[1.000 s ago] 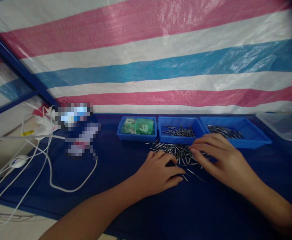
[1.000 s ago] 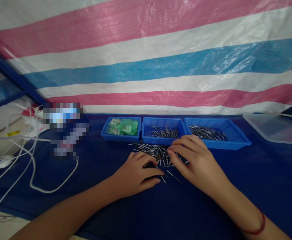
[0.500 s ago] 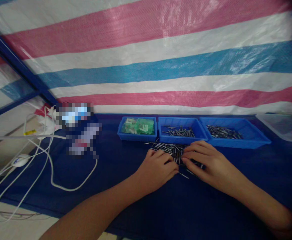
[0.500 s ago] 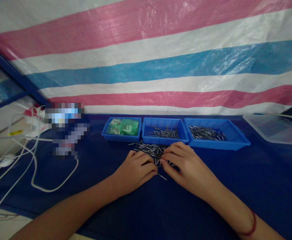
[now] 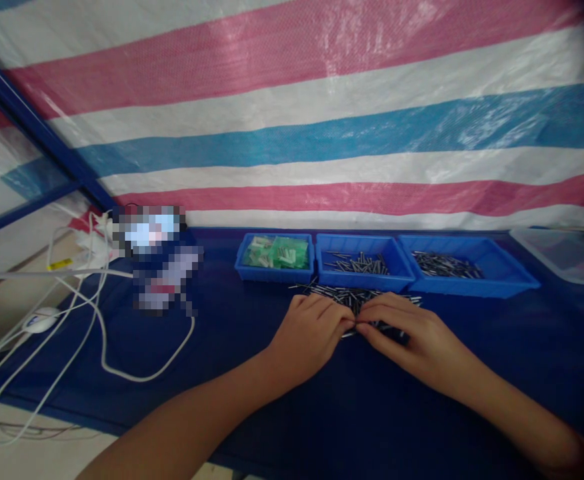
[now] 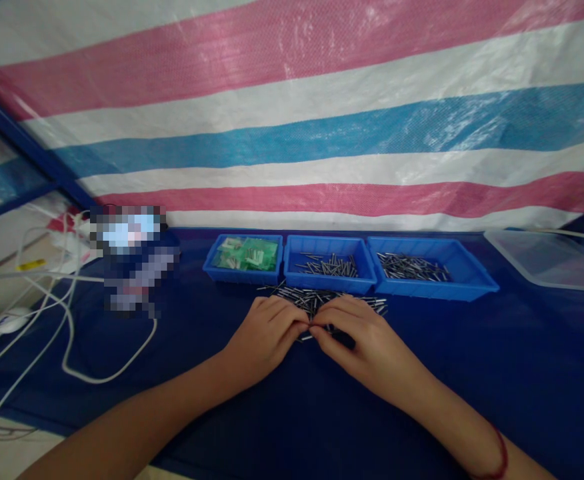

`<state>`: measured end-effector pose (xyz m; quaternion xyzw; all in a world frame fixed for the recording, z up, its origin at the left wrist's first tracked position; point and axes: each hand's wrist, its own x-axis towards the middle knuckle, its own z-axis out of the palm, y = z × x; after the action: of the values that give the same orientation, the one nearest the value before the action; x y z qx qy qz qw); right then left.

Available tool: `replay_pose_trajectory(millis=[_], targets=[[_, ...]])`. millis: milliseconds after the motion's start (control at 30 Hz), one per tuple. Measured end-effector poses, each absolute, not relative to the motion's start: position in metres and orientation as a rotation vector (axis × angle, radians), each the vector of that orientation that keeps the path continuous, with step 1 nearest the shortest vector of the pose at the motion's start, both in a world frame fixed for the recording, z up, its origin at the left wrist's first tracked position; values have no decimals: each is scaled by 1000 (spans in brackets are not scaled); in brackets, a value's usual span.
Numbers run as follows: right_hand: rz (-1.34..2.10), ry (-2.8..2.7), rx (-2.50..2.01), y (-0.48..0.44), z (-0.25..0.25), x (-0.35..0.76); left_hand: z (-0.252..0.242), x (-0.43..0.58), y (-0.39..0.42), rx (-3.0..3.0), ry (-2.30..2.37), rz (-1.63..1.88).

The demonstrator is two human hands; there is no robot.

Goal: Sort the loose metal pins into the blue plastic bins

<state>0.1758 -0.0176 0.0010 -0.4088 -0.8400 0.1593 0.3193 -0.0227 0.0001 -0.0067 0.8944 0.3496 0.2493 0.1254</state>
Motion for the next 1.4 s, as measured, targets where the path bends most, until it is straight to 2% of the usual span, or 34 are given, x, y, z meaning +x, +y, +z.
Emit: replay_pose_trajectory(millis=[267, 733, 1267, 1400], targets=[[616, -1954, -1241, -19, -6, 172, -1, -21, 1, 1984, 996, 908], [991, -1873, -1194, -22, -4, 169, 7, -22, -3, 1846, 979, 1040], [820, -1734, -1210, -22, -7, 174, 7, -22, -3, 1952, 948, 1091], [748, -1716, -1158, -24, -7, 174, 6, -20, -3, 1973, 966, 1016]])
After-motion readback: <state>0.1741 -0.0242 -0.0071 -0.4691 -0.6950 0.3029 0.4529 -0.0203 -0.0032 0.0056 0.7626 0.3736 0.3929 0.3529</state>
